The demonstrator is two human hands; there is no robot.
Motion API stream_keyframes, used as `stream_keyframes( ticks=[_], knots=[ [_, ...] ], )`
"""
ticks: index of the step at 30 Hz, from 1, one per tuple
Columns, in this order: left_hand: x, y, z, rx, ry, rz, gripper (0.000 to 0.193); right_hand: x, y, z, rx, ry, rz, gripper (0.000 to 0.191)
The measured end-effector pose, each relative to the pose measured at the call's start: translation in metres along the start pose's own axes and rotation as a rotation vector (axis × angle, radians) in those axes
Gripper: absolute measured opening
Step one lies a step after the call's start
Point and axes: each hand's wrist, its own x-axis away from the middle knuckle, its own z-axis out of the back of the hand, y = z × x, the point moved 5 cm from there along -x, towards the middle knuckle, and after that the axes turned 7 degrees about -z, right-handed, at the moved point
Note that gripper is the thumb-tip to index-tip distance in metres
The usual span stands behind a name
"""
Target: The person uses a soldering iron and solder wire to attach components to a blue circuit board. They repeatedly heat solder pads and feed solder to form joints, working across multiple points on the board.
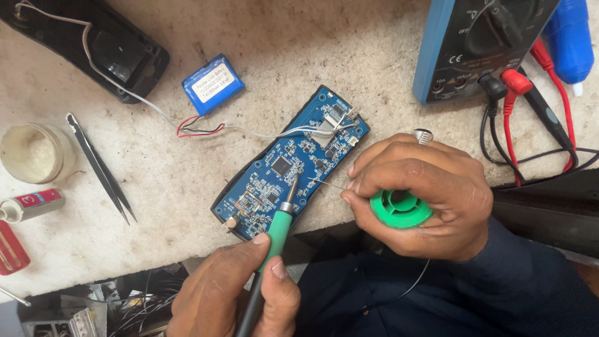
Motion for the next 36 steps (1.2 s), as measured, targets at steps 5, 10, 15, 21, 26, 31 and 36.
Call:
stream_keyframes(
  ticks=[5, 10, 15, 21, 26, 31, 36],
  knots=[
    [0.006, -0.003, -0.001, -0.003, 0.02, -0.041, 0.02, -0.001, -0.002, 0.0, 0.006, 0.001, -0.004, 0.024],
    [0.011, -0.011, 0.005, 0.197, 0.136, -0.056, 0.024, 0.0, -0.001, 0.001, -0.002, -0.007, -0.012, 0.023],
    [0.006, -0.005, 0.011, 0.193, 0.066, -0.13, 0.03, 0.002, 0.002, 0.004, -0.07, -0.002, -0.034, 0.024],
    [-0.008, 0.01, 0.007, -0.095, -0.104, -0.252, 0.039, 0.005, 0.009, 0.009, -0.195, 0.023, -0.107, 0.025],
    [-0.02, -0.002, 0.011, -0.12, 0.067, -0.106, 0.041, 0.007, 0.008, 0.01, -0.147, 0.03, -0.096, 0.024],
    [-0.018, 0.008, -0.001, -0.173, 0.087, -0.129, 0.041, 0.005, 0.009, 0.011, -0.144, 0.032, -0.131, 0.023],
    [-0.012, 0.015, -0.007, -0.172, -0.007, -0.227, 0.045, 0.005, 0.01, 0.011, -0.132, 0.045, -0.132, 0.022]
  ],
)
